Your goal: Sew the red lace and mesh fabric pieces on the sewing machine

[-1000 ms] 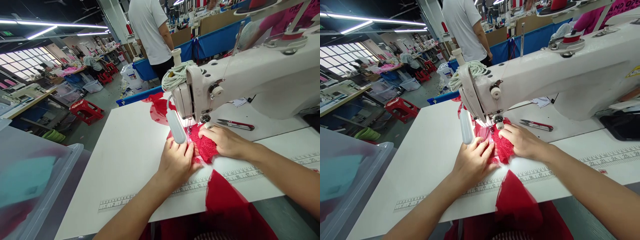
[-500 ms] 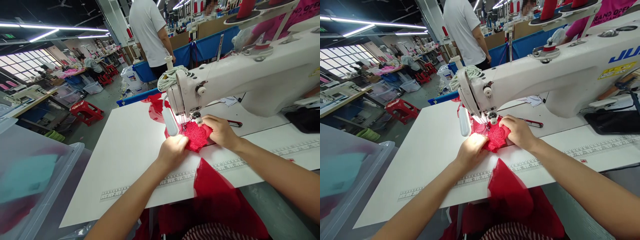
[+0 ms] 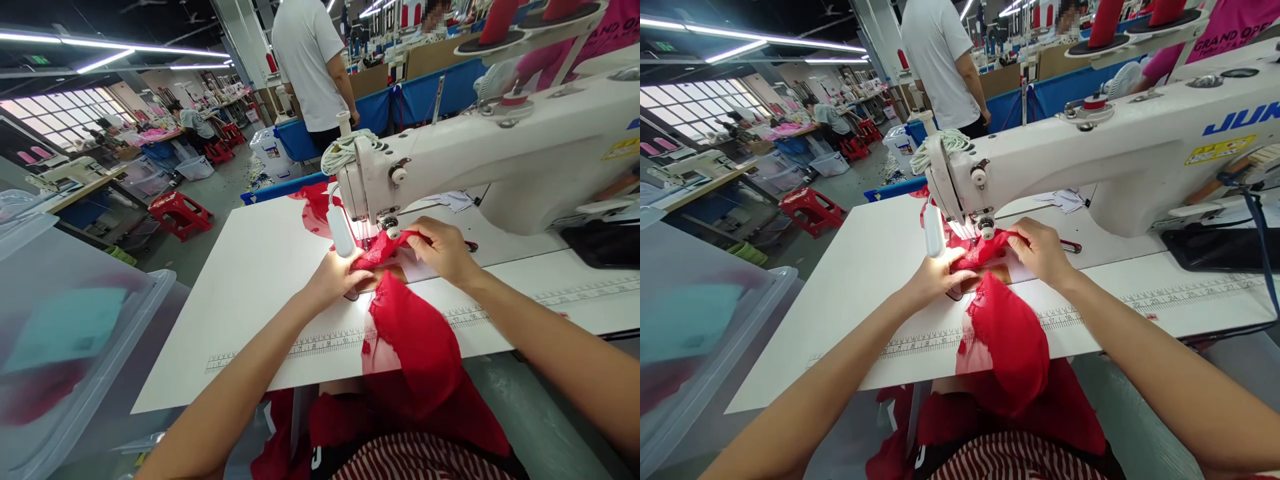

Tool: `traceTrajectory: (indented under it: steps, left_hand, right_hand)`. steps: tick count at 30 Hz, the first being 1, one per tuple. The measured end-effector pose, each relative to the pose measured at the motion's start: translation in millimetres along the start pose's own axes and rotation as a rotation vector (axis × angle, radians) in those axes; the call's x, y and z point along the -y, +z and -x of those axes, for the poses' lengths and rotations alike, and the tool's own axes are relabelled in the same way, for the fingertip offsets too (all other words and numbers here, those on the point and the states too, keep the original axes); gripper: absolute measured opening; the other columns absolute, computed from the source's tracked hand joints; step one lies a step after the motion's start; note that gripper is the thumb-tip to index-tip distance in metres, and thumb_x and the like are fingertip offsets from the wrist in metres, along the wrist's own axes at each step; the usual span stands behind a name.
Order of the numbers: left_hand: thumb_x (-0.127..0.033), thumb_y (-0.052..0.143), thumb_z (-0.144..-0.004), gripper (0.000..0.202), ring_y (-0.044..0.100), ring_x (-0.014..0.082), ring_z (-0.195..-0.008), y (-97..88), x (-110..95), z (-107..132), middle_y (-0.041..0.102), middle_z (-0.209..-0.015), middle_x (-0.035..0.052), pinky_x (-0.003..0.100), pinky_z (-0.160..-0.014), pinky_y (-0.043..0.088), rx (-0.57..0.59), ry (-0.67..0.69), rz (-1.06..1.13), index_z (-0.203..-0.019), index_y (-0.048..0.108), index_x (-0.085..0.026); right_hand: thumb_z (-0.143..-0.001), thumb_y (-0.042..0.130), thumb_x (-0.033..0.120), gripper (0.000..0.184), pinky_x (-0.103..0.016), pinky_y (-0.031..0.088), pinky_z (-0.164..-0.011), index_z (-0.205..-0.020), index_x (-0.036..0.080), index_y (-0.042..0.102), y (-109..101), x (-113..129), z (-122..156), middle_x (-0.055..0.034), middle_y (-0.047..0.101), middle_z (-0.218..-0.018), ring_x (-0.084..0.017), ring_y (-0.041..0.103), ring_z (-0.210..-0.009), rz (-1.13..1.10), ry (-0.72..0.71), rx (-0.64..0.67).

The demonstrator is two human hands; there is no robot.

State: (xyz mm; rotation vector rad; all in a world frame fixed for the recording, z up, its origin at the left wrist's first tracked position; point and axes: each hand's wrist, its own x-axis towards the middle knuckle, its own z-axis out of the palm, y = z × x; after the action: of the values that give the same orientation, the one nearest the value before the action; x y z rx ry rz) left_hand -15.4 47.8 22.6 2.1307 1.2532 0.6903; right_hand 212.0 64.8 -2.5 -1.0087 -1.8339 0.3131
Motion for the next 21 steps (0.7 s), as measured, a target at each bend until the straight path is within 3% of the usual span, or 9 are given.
traceTrajectory:
  steps: [2,5,8,11,13,15,17,19,21]
  left_hand:
    - [-0.030,0.064,-0.078,0.032,0.038,0.0108,-0.056,2.6,-1.8,0.9,0.038,-0.061,-0.0057,0.023,-0.052,0.034,-0.074,0.040,-0.106,-0.067,0.035,-0.021]
    - [-0.017,0.051,-0.081,0.022,0.041,0.0115,-0.057,7.0,-2.4,3.6,0.040,-0.061,-0.0049,0.023,-0.053,0.035,-0.161,0.115,-0.236,-0.068,0.034,-0.022]
    - [-0.011,0.042,-0.083,0.022,0.040,0.0114,-0.054,8.6,-1.7,6.6,0.039,-0.059,-0.0041,0.024,-0.050,0.033,-0.119,0.168,-0.290,-0.066,0.034,-0.021]
    - [-0.013,0.043,-0.085,0.026,0.039,0.0114,-0.053,7.9,-3.5,7.4,0.041,-0.059,-0.0029,0.024,-0.050,0.031,-0.037,0.239,-0.344,-0.062,0.034,-0.021]
    - [-0.016,0.046,-0.086,0.029,0.039,0.0121,-0.056,8.0,-6.5,7.0,0.042,-0.060,-0.0017,0.025,-0.051,0.029,-0.002,0.275,-0.377,-0.060,0.034,-0.020]
    - [-0.017,0.049,-0.084,0.029,0.040,0.0131,-0.059,8.7,-9.1,6.8,0.043,-0.061,-0.0005,0.025,-0.051,0.026,0.012,0.289,-0.402,-0.059,0.035,-0.020]
    - [-0.013,0.049,-0.080,0.024,0.041,0.0135,-0.059,8.9,-9.5,7.2,0.045,-0.062,0.0002,0.025,-0.051,0.026,0.013,0.276,-0.416,-0.060,0.038,-0.019]
    - [-0.008,0.046,-0.078,0.017,0.042,0.0131,-0.056,7.6,-7.6,8.0,0.048,-0.062,0.0000,0.025,-0.049,0.027,-0.002,0.241,-0.414,-0.064,0.045,-0.019]
    - [-0.005,0.040,-0.079,0.018,0.043,0.0125,-0.051,4.2,-4.5,8.4,0.047,-0.058,-0.0019,0.024,-0.048,0.031,-0.021,0.198,-0.392,-0.073,0.050,-0.019]
  right_hand:
    - [-0.088,0.050,0.026,0.014,-0.028,0.046,-0.052,-0.080,0.021,0.061,-1.2,1.2,0.4,-0.0030,0.062,-0.080,-0.012,0.053,-0.052,-0.113,-0.008,0.002]
    - [-0.087,0.051,0.025,0.011,-0.027,0.050,-0.052,-0.082,0.022,0.060,-3.7,1.6,0.6,-0.0043,0.064,-0.091,-0.012,0.058,-0.055,-0.242,0.024,0.102]
    - [-0.081,0.061,0.026,0.006,-0.027,0.051,-0.061,-0.083,0.022,0.056,-5.5,-1.4,1.4,-0.0011,0.063,-0.081,-0.014,0.060,-0.064,-0.202,0.005,0.188]
    - [-0.073,0.072,0.035,0.034,-0.025,0.046,-0.058,-0.100,0.022,0.056,-4.3,-3.7,4.3,0.0017,0.058,-0.074,-0.014,0.057,-0.063,-0.052,-0.126,0.284]
    - [-0.077,0.069,0.036,0.039,-0.024,0.041,-0.054,-0.111,0.023,0.057,-2.2,-3.0,7.0,0.0029,0.056,-0.071,-0.013,0.054,-0.060,0.065,-0.220,0.336]
    - [-0.082,0.058,0.023,0.025,-0.024,0.035,-0.052,-0.107,0.025,0.062,0.0,-1.3,9.6,0.0019,0.058,-0.071,-0.013,0.053,-0.060,0.172,-0.326,0.355]
    - [-0.079,0.050,0.011,0.024,-0.024,0.033,-0.052,-0.092,0.025,0.065,1.9,0.1,11.0,-0.0014,0.063,-0.082,-0.013,0.055,-0.064,0.218,-0.402,0.348]
    - [-0.076,0.049,0.008,0.023,-0.024,0.038,-0.056,-0.086,0.022,0.063,3.8,0.5,11.0,-0.0052,0.066,-0.102,-0.014,0.060,-0.075,0.166,-0.400,0.338]
    - [-0.078,0.050,0.011,0.019,-0.025,0.044,-0.062,-0.088,0.022,0.061,6.5,0.0,10.0,-0.0062,0.068,-0.106,-0.016,0.063,-0.081,0.039,-0.315,0.348]
